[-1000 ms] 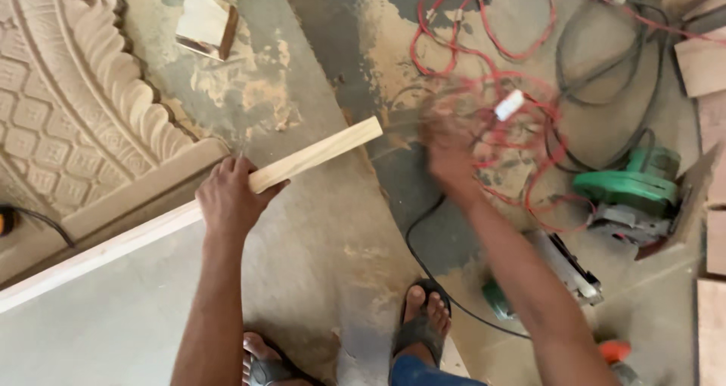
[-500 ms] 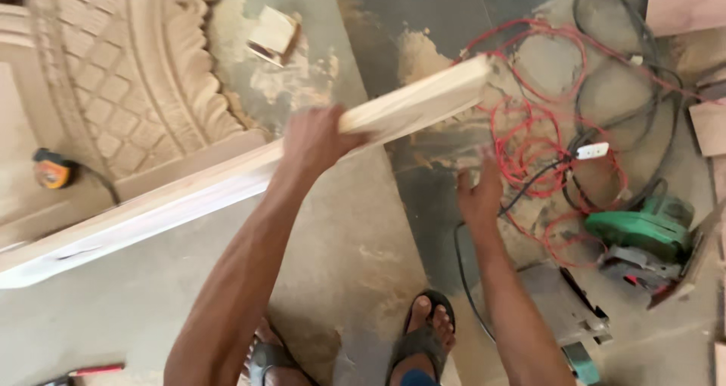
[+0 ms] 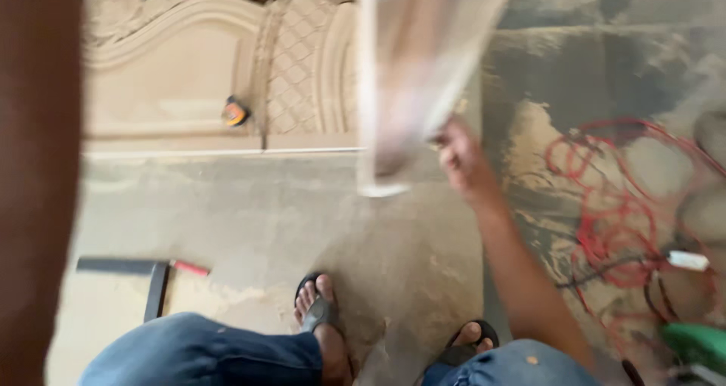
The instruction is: The person measures and marks a wooden plank with a tape measure, pencil, and try square, then cuts it with a circular saw. The process is repeated to produce multiple smaller pieces.
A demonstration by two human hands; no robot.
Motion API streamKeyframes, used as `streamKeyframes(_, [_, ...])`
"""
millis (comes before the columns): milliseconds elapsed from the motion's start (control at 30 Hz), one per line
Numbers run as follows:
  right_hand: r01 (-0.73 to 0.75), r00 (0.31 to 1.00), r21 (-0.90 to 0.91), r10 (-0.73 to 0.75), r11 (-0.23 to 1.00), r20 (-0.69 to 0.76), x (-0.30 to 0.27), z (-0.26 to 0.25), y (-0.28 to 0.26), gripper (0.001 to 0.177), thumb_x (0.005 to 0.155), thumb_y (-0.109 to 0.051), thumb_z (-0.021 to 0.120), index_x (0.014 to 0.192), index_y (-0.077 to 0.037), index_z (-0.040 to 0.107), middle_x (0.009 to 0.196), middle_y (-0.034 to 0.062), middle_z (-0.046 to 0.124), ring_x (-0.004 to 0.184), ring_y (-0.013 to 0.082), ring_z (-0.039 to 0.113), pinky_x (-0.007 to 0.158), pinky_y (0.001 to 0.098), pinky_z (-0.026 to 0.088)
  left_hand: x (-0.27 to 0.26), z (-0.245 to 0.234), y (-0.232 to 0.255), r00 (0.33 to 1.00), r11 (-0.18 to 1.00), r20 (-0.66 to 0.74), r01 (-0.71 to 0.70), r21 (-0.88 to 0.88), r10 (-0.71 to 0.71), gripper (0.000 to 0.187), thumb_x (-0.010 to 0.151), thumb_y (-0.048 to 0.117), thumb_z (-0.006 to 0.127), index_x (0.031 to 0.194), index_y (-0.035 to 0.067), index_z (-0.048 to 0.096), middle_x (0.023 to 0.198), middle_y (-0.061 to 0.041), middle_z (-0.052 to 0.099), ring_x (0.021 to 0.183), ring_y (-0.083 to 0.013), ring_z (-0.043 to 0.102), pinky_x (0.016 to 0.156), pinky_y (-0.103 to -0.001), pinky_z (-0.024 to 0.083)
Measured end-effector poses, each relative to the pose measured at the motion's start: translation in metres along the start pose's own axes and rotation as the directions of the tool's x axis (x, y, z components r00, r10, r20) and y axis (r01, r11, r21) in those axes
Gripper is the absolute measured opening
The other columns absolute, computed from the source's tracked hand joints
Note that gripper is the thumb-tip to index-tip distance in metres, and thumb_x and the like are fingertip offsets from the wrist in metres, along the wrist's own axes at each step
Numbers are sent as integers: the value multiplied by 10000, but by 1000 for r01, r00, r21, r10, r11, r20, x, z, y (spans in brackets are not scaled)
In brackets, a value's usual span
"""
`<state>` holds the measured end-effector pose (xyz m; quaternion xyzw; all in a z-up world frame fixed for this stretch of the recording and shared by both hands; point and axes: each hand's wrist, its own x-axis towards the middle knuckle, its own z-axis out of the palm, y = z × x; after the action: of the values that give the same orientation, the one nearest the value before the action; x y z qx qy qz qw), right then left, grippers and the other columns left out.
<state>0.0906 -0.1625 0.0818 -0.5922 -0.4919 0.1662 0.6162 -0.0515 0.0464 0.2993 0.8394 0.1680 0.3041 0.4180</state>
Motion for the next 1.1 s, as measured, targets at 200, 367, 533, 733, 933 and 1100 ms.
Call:
streamKeyframes(200, [-131,966,-178,86,975,-244,-2,-60,6,639,1091,-663,547,858,-68,547,726,-34,440,641,76,423,571,324,325,-48,-112,-50,908,986,-384,162,-47,-168,510,975,486,588,1216,42,517,1023,-151,739,692,-266,749,576,-412,640])
streamKeyframes(367, [-300,934,-674,352,675,-64,-60,-72,30,704,984,-672,576,813,7,649,566,127,460,529,212,464,524,405,371,-123,-171,-130,815,930,-447,315,-191,-368,471,1040,445,525,1259,35,449,1046,-140,735,631,-231,759,511,-381,670])
streamKeyframes(533, [-285,746,-885,665,368,36,-116,-48,75,708,933,-735,600,895,-47,761,693,195,691,676,379,679,672,456,530,-264,-92,-230,524,556,-203,706,-439,-827,672,1060,473,501,872,-153,658,629,-178,696,494,-244,710,439,-350,607])
streamKeyframes(733, [-261,638,-915,766,308,76,-114,-38,124,650,864,-720,643,1066,-127,815,890,174,765,855,388,738,771,470,578,-314,-72,-290,268,268,-58,879,-394,-962,676,994,567,501,741,-44,641,578,-151,650,423,-233,656,406,-366,558])
streamKeyframes(933, [369,876,-798,109,477,471,-72,-46,120,106,982,-218,753,1018,-118,745,1003,125,729,949,336,684,835,449,507,-360,-129,-300,542,424,-328,828,367,-774,415,973,422,633,857,53,784,823,-197,740,776,-391,700,703,-501,551])
streamKeyframes(1100, [224,926,-870,181,439,330,11,-32,83,240,1012,-279,785,1067,-62,699,1134,153,678,1030,305,654,945,411,535,-427,-217,-311,415,80,-647,873,481,-639,456,930,417,679,1096,-8,681,898,-230,710,856,-443,705,729,-564,550])
